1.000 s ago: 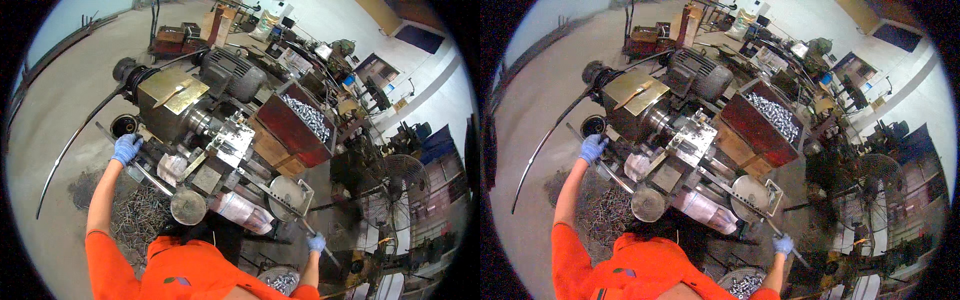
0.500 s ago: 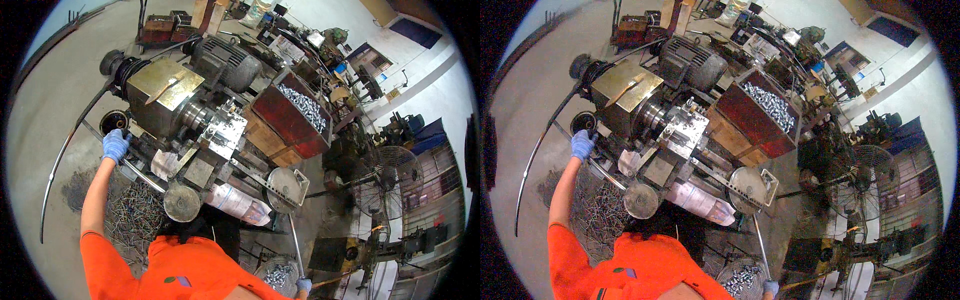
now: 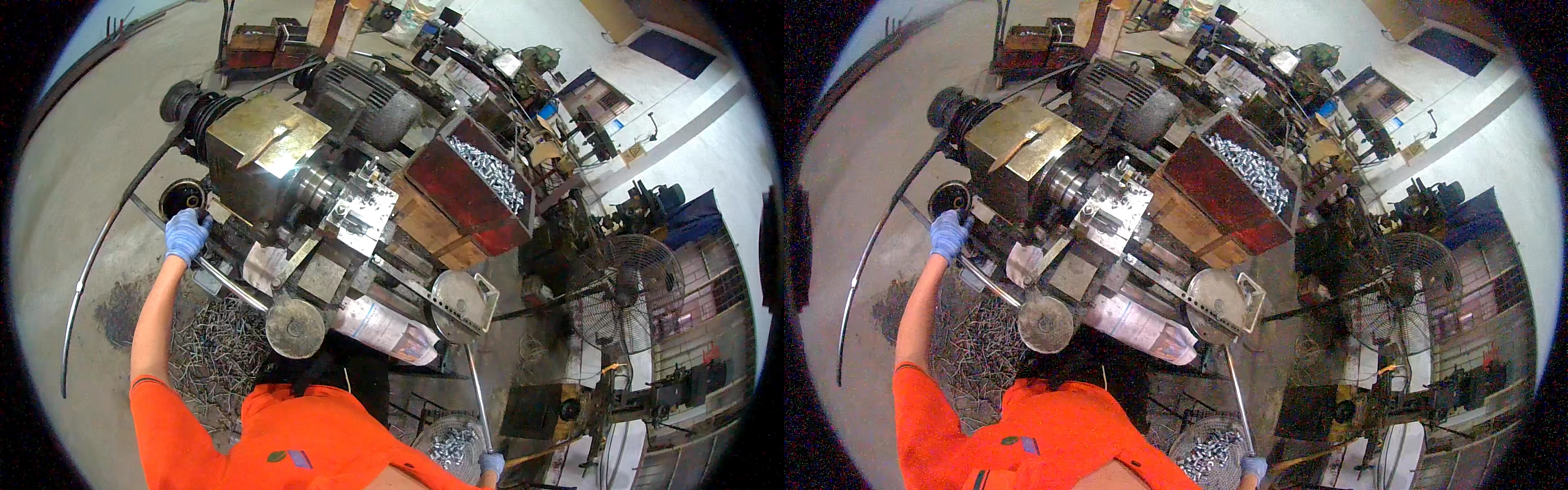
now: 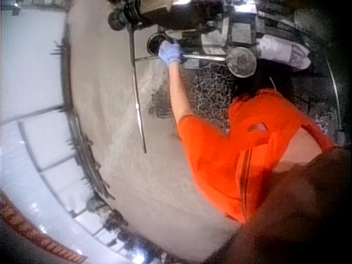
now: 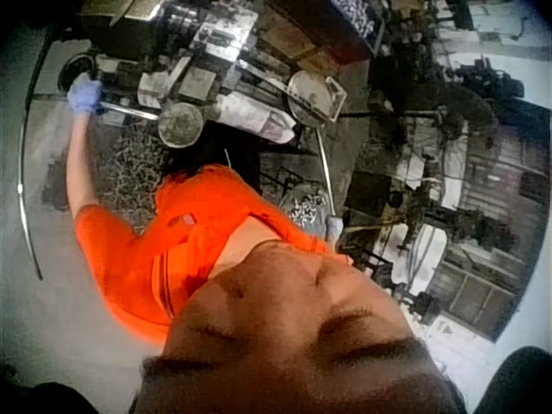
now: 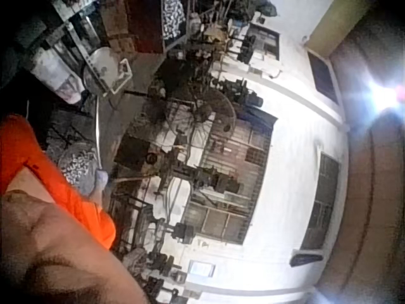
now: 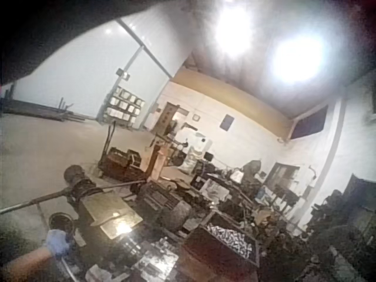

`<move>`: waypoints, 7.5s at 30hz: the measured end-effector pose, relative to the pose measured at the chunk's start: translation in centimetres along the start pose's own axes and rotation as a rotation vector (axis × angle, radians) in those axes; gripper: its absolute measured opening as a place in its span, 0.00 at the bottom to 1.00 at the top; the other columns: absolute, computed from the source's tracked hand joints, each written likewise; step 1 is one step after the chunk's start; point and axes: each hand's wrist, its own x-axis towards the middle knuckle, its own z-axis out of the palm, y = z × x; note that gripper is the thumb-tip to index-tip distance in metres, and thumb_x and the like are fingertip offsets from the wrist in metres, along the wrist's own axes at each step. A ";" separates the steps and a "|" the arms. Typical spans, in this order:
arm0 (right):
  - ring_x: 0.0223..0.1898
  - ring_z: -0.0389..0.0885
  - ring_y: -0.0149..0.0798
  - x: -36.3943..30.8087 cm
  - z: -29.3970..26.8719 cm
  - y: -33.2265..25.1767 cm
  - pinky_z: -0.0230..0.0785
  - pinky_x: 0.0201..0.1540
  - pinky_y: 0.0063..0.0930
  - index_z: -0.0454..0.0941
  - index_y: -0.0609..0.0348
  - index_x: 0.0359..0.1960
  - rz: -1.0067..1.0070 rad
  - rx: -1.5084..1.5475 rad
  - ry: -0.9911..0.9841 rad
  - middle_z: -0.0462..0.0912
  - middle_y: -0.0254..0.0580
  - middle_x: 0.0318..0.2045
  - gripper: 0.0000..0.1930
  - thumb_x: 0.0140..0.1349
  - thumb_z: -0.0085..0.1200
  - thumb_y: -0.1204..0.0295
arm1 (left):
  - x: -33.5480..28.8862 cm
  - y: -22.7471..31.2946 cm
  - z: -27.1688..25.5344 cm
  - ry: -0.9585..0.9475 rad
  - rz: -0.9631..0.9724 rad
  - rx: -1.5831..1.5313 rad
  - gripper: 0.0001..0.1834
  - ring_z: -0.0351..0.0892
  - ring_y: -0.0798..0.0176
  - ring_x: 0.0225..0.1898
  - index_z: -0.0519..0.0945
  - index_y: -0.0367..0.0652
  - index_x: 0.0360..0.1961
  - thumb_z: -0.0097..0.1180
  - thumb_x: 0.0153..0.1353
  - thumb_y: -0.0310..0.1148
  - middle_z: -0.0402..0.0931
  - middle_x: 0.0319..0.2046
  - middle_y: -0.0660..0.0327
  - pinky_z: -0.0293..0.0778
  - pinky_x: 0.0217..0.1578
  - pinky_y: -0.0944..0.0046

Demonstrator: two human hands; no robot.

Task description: The person uses a metal lathe to process metal bolts, picking them from a bin, securing them in the machine's chuck, and dropping finished pieces into a separate container.

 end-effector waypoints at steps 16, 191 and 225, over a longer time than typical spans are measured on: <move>0.43 0.77 0.57 -2.3 -2.4 -1.4 0.69 0.45 0.42 0.77 0.68 0.35 0.023 0.046 -0.071 0.78 0.63 0.36 0.24 0.45 0.56 0.56 | 0.0 -0.8 0.4 0.034 0.011 -0.017 0.13 0.78 0.50 0.32 0.82 0.48 0.31 0.54 0.53 0.44 0.79 0.27 0.51 0.73 0.36 0.54; 0.35 0.80 0.47 -4.4 -5.1 -24.1 0.70 0.43 0.33 0.81 0.61 0.29 -0.608 0.558 0.046 0.82 0.50 0.30 0.21 0.46 0.61 0.53 | -3.8 -11.9 16.3 -0.545 0.335 0.459 0.17 0.79 0.49 0.35 0.81 0.50 0.35 0.51 0.50 0.47 0.80 0.32 0.53 0.74 0.35 0.54; 0.49 0.71 0.51 -29.9 -30.3 -61.8 0.58 0.56 0.42 0.77 0.59 0.43 -1.719 0.181 0.034 0.79 0.50 0.39 0.28 0.47 0.54 0.49 | -9.8 -13.6 -7.6 -0.006 -0.252 0.165 0.20 0.76 0.45 0.31 0.76 0.41 0.30 0.55 0.51 0.49 0.77 0.28 0.50 0.70 0.34 0.50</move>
